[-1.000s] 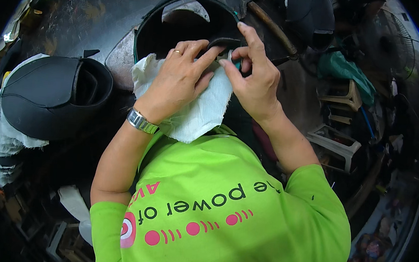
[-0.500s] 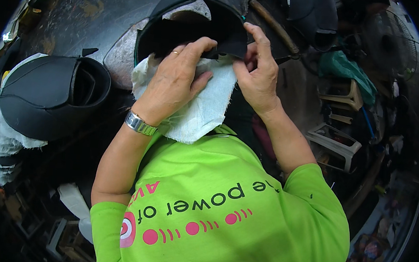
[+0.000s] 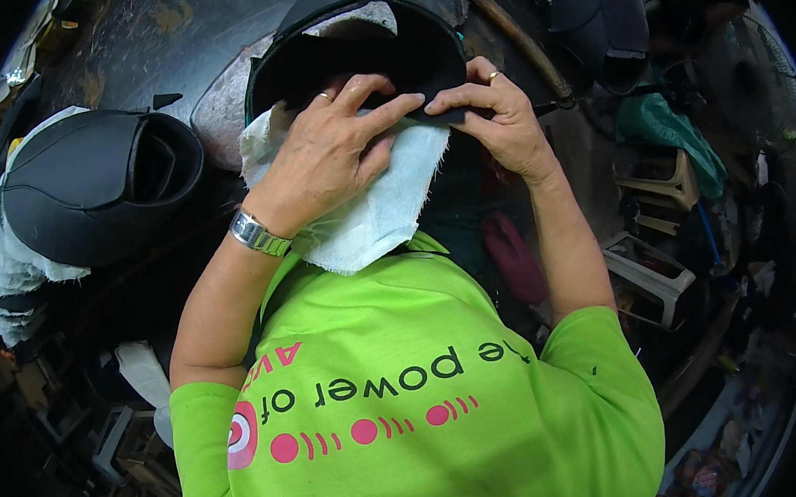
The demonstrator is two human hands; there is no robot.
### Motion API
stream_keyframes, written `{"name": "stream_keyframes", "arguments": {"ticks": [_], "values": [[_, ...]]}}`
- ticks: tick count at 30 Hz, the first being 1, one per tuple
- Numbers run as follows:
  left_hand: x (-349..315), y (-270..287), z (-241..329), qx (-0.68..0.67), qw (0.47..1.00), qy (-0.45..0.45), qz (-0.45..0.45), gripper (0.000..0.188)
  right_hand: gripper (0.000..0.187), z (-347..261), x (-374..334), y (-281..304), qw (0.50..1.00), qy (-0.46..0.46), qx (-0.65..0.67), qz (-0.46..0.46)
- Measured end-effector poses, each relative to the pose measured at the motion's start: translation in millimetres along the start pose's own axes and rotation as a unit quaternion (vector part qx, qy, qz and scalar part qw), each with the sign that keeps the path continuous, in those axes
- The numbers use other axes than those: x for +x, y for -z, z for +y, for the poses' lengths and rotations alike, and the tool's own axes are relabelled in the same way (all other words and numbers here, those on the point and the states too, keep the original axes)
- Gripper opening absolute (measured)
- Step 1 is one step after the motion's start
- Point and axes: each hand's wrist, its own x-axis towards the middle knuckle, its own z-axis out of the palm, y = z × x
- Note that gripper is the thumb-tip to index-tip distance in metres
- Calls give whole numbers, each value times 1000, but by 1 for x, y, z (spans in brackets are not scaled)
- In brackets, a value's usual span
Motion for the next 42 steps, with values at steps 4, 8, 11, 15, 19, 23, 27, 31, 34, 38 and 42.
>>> {"name": "stream_keyframes", "arguments": {"ticks": [4, 8, 11, 15, 19, 23, 27, 31, 34, 38, 42], "values": [[-1, -2, 2, -3, 1000, 16, -19, 52, 22, -2, -5, 12, 998, 19, -47, -45], [-4, -4, -3, 15, 999, -36, 16, 51, 16, -14, -12, 12, 999, 46, -2, -22], [-5, -5, -1, 22, 998, -52, 29, 50, 35, -22, -11, -10, 966, -8, 212, 150], [-1, 4, 11, -12, 998, -50, 42, 45, 81, -33, -2, -30, 988, -65, 42, 131], [-8, 38, 16, 111, 991, -45, 65, 33, 89, -51, 32, -2, 974, 67, -175, 124], [-15, 55, 9, 173, 983, 20, 63, 23, 80, -78, 67, -4, 812, 191, -506, 222], [-23, 43, 3, 105, 991, 23, 79, 22, 82, -90, 33, -60, 959, 157, -234, 23], [-31, 35, -4, 74, 991, 43, 101, 23, 85, -63, 14, -73, 963, 172, -206, 27], [-33, 31, -4, 48, 993, 77, 79, 26, 85, -46, 8, -69, 959, 203, -195, 33], [-31, 25, 0, 10, 993, 71, 97, 27, 81, -41, 6, -71, 960, 192, -202, 38], [-32, 25, 2, -7, 992, 72, 104, 28, 71, -42, 8, -81, 976, 136, -129, 106]]}}
